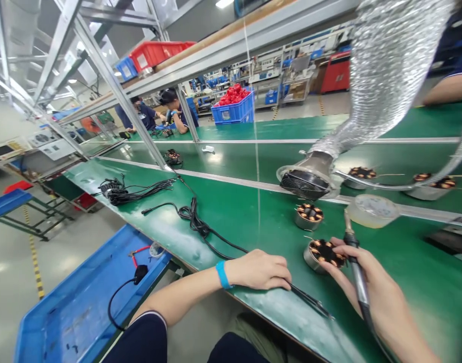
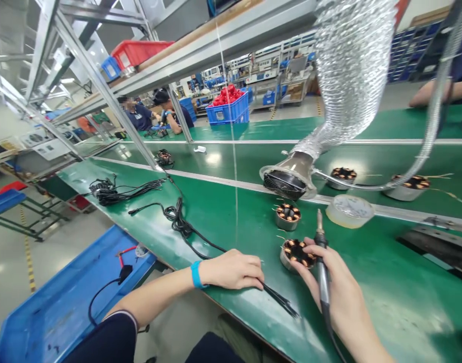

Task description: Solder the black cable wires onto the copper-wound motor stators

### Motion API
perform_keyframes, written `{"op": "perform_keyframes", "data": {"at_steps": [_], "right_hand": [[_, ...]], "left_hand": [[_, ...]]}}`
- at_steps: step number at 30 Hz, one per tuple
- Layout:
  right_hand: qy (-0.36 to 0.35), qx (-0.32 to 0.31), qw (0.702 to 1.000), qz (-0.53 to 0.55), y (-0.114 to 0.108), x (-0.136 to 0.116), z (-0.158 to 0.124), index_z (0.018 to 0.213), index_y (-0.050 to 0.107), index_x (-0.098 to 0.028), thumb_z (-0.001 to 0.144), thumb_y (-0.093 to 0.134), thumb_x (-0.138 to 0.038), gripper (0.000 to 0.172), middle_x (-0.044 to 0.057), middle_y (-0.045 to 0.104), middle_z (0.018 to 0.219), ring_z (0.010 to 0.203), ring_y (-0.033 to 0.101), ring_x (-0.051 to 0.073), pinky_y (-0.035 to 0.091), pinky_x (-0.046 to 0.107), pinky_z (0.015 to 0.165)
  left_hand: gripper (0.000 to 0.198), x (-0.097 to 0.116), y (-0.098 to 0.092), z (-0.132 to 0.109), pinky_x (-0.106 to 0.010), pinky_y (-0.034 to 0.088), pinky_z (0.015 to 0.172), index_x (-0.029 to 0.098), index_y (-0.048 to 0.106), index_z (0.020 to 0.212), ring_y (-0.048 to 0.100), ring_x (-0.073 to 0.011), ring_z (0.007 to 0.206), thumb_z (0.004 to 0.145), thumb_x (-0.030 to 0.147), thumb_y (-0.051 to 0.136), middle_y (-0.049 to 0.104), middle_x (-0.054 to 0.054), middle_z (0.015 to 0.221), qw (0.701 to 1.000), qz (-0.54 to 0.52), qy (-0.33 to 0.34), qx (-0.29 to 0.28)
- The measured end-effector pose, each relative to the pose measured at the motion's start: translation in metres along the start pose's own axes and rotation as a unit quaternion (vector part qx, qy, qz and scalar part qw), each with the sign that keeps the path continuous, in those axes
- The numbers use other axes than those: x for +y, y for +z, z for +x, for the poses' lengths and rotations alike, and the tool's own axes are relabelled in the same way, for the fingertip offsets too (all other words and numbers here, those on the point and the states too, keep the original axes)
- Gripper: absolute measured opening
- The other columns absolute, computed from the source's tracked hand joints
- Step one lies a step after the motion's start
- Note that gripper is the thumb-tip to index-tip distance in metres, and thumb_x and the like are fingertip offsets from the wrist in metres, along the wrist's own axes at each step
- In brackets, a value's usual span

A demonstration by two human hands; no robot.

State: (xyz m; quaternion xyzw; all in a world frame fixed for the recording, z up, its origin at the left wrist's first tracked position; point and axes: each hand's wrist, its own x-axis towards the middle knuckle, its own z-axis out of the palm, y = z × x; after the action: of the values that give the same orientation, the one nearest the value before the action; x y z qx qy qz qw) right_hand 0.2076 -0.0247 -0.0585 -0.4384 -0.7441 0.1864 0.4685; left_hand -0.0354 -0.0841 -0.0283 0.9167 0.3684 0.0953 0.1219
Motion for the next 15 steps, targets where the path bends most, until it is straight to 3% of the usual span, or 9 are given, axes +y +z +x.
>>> {"op": "perform_keyframes", "data": {"at_steps": [7, 11, 15], "right_hand": [[-0.009, -0.028, 0.999, -0.015, -0.006, -0.006, 0.000, 0.107, 0.054, -0.024, 0.090, 0.060, -0.042, 0.025, 0.010, 0.061, 0.121, 0.110, 0.063, 0.026, 0.052, 0.039, 0.091], [-0.023, -0.015, 1.000, 0.002, -0.017, -0.026, -0.001, 0.112, 0.053, -0.024, 0.091, 0.061, -0.036, 0.026, 0.011, 0.057, 0.127, 0.116, 0.060, 0.025, 0.050, 0.039, 0.097], [-0.096, -0.010, 0.995, 0.007, -0.023, -0.044, -0.008, 0.119, 0.053, -0.024, 0.090, 0.064, -0.029, 0.032, 0.011, 0.056, 0.122, 0.113, 0.060, 0.023, 0.052, 0.036, 0.094]], "left_hand": [[0.031, 0.010, -0.025, 0.002, -0.024, 0.048, 0.085, 0.018, 0.062, 0.117, 0.062, -0.0150, 0.093, 0.101, 0.034, 0.041, 0.060, -0.008, 0.111, 0.993, -0.098, -0.061, 0.037], [0.037, 0.013, -0.039, 0.009, -0.023, 0.047, 0.084, 0.018, 0.067, 0.098, 0.062, -0.0130, 0.087, 0.103, 0.025, 0.031, 0.065, -0.004, 0.093, 0.980, -0.152, -0.108, 0.065], [0.034, 0.027, -0.039, 0.021, -0.023, 0.047, 0.081, 0.020, 0.066, 0.097, 0.064, -0.0132, 0.085, 0.102, 0.023, 0.032, 0.069, -0.002, 0.093, 0.982, -0.110, -0.125, 0.087]]}}
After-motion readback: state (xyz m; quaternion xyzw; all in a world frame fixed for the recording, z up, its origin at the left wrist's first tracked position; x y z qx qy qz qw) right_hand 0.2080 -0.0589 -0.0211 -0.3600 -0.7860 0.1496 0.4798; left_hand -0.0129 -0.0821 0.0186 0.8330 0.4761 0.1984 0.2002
